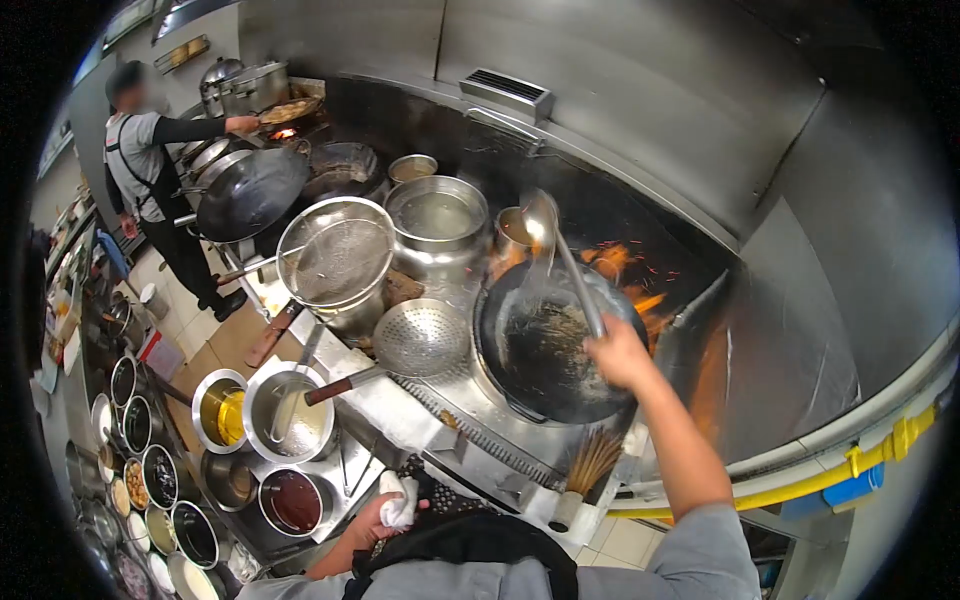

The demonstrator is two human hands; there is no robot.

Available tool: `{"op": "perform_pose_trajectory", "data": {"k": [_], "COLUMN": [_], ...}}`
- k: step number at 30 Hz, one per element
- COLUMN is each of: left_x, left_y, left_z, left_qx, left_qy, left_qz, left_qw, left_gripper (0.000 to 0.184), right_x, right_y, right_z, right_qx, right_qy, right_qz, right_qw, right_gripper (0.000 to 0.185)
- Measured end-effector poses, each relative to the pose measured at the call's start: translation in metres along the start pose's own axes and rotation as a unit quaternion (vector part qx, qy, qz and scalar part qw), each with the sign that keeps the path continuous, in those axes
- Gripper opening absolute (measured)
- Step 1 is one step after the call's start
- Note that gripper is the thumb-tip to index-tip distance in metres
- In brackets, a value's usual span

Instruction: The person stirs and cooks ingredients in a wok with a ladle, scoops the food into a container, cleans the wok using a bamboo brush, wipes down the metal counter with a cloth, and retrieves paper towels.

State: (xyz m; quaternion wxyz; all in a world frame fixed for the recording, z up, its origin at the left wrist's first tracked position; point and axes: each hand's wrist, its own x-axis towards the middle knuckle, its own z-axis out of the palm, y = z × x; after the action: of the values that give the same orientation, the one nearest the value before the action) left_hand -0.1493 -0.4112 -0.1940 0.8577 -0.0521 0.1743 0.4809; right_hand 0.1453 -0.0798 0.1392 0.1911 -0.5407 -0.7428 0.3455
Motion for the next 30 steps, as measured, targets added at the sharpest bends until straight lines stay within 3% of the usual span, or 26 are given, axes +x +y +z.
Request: {"op": "perform_pose_trajectory", "data": {"k": [2,6,8,10,12,13,14,15,16,17,22,28,30], "left_x": [-0.005,-0.005,-0.012,-0.019,-0.023,-0.026,-0.029,-0.031,-0.033,-0.033,-0.030,0.004,0.013], "left_y": [0.017,0.055,0.070,0.084,0.097,0.100,0.104,0.106,0.109,0.111,0.118,0.111,0.103], "left_z": [0.056,0.113,0.131,0.135,0.133,0.128,0.126,0.125,0.124,0.124,0.132,0.153,0.168], "left_qx": [0.066,0.207,0.197,0.190,0.181,0.161,0.141,0.140,0.141,0.162,0.213,0.291,0.276], "left_qy": [0.049,0.016,0.017,0.043,0.068,0.073,0.077,0.085,0.086,0.095,0.082,0.058,0.066], "left_qz": [0.009,0.093,0.129,0.122,0.121,0.121,0.119,0.130,0.130,0.140,0.123,0.106,0.088], "left_qw": [0.997,0.974,0.972,0.973,0.974,0.977,0.980,0.978,0.978,0.972,0.966,0.949,0.955], "left_gripper": [0.056,0.056,0.047,0.043,0.039,0.038,0.037,0.038,0.038,0.038,0.039,0.037,0.035], "right_x": [0.071,0.179,0.225,0.262,0.307,0.286,0.292,0.295,0.295,0.292,0.238,0.130,0.085], "right_y": [-0.011,-0.068,-0.080,-0.093,-0.075,-0.092,-0.098,-0.099,-0.098,-0.094,-0.072,-0.053,-0.048], "right_z": [0.019,0.083,0.124,0.162,0.208,0.210,0.210,0.203,0.198,0.197,0.172,0.094,0.066], "right_qx": [0.087,0.072,0.013,-0.175,-0.093,0.150,0.150,0.382,0.584,0.638,0.708,0.796,0.798], "right_qy": [0.007,0.042,0.035,-0.033,-0.056,-0.069,-0.072,-0.136,-0.188,-0.181,-0.186,-0.247,-0.228], "right_qz": [-0.006,0.048,0.059,0.102,0.150,0.159,0.155,0.265,0.356,0.345,0.305,0.233,0.230], "right_qw": [0.996,0.995,0.998,0.979,0.983,0.973,0.974,0.875,0.705,0.664,0.610,0.501,0.508], "right_gripper": [0.032,0.020,0.016,0.022,0.028,0.027,0.027,0.022,0.017,0.013,0.023,0.028,0.031]}}
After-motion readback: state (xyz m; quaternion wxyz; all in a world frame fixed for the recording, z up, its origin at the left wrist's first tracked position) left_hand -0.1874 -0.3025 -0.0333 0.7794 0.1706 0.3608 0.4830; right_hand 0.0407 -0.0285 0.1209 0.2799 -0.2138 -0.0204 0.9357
